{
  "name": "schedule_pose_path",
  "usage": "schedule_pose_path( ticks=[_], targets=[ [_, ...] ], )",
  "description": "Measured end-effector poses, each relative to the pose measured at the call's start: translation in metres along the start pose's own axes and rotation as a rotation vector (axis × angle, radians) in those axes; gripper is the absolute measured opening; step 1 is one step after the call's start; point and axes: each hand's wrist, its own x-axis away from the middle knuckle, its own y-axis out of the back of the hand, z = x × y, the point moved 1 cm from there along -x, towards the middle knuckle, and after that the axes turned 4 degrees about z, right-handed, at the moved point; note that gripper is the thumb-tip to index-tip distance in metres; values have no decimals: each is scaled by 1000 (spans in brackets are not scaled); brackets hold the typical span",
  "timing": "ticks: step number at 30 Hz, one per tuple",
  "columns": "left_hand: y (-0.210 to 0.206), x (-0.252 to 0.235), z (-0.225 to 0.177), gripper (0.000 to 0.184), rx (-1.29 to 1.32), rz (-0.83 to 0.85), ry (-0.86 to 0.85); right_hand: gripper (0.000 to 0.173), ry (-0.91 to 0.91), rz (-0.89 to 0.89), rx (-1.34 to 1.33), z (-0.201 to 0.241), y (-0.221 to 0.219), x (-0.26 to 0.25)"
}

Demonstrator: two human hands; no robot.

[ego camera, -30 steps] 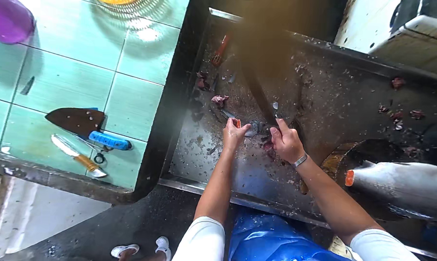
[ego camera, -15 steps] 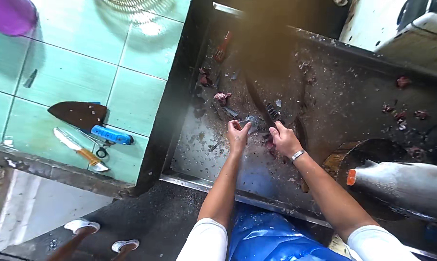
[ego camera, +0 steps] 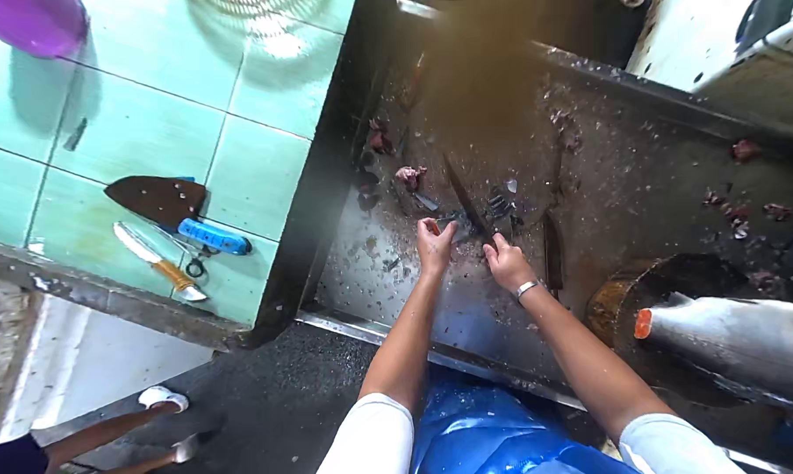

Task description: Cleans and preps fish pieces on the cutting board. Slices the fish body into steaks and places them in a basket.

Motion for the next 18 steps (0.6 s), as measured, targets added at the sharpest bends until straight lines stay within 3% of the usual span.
schedule_pose_path(
  ticks=[3,7,14,16,18],
  targets=[
    [-1,9,-1,61,289,3,57,52,-62,61,-277,-8,15,2],
    [0,15,-4,60,333,13,34,50,-47,-29,-419,4,27,21],
    [-7,6,4,62,175,-1,27,49,334,-343,-224,41,32,45],
    [-6,4,6,62,187,-11,25,52,235,-285,-62,27,8,29],
    [-7,5,9,60,217,-9,38,55,63,-109,26,6,-16,12]
  ],
)
